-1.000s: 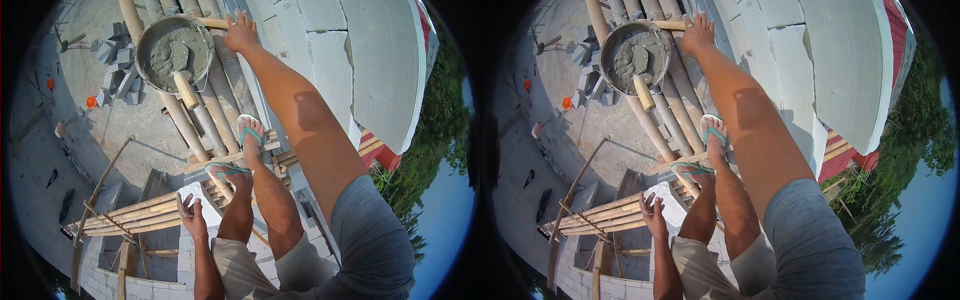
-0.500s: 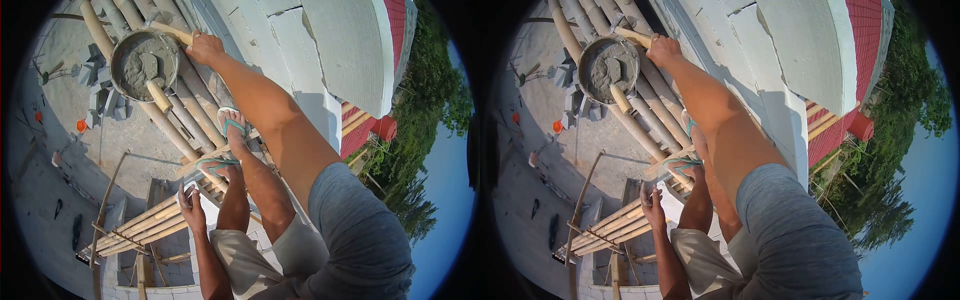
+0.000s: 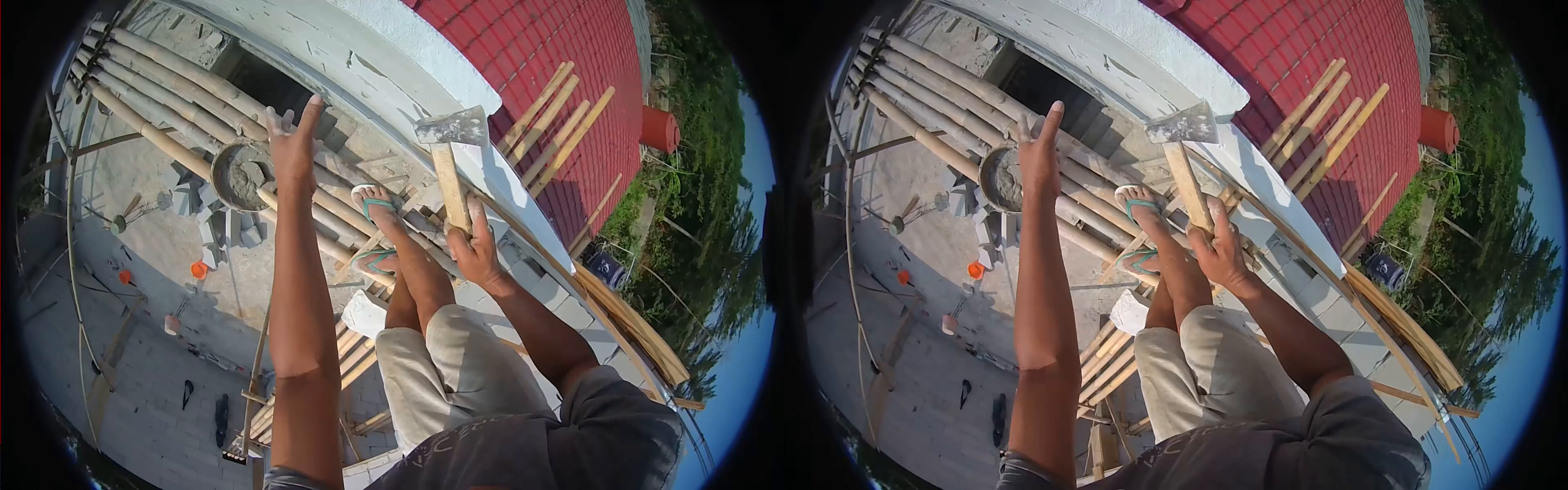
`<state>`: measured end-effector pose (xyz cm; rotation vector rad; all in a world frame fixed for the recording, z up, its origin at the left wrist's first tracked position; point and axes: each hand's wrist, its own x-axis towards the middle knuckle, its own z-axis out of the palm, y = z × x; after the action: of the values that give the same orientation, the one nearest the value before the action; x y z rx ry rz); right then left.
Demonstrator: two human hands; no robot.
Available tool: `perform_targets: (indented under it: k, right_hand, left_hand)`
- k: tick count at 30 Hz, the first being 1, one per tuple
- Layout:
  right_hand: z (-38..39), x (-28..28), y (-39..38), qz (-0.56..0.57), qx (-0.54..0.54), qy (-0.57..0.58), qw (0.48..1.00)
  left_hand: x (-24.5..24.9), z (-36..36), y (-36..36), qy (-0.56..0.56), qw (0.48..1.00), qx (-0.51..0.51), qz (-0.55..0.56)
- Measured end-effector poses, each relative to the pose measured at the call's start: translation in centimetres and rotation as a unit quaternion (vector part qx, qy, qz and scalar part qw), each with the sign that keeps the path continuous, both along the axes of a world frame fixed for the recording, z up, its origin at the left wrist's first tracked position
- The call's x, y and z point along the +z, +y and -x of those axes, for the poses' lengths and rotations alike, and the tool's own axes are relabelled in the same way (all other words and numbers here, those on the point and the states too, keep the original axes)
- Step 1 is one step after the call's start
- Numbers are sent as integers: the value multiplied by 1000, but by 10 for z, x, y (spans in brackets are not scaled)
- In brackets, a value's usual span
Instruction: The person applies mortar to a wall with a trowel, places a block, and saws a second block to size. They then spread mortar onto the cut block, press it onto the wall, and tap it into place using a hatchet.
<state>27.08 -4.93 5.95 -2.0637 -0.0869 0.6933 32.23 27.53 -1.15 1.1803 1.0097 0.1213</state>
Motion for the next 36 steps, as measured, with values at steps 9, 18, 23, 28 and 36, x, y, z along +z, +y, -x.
perform_targets:
  k: [9,18,23,28,36]
  right_hand:
    - [-194,40,-59,12,-180,144,973]
    - [-279,-36,-65,72,-65,296,950]
    - [-280,-36,-68,103,32,359,927]
    - [-275,-40,-70,92,49,389,915]
    - [-209,14,-46,237,35,-189,952]
  left_hand:
    - [30,-164,-46,-19,991,-99,87]
    - [18,-169,-46,-39,989,-117,78]
    - [11,-169,-43,-51,986,-124,96]
    - [12,-172,-39,-49,984,-132,112]
    - [18,-166,-44,-40,985,-125,114]
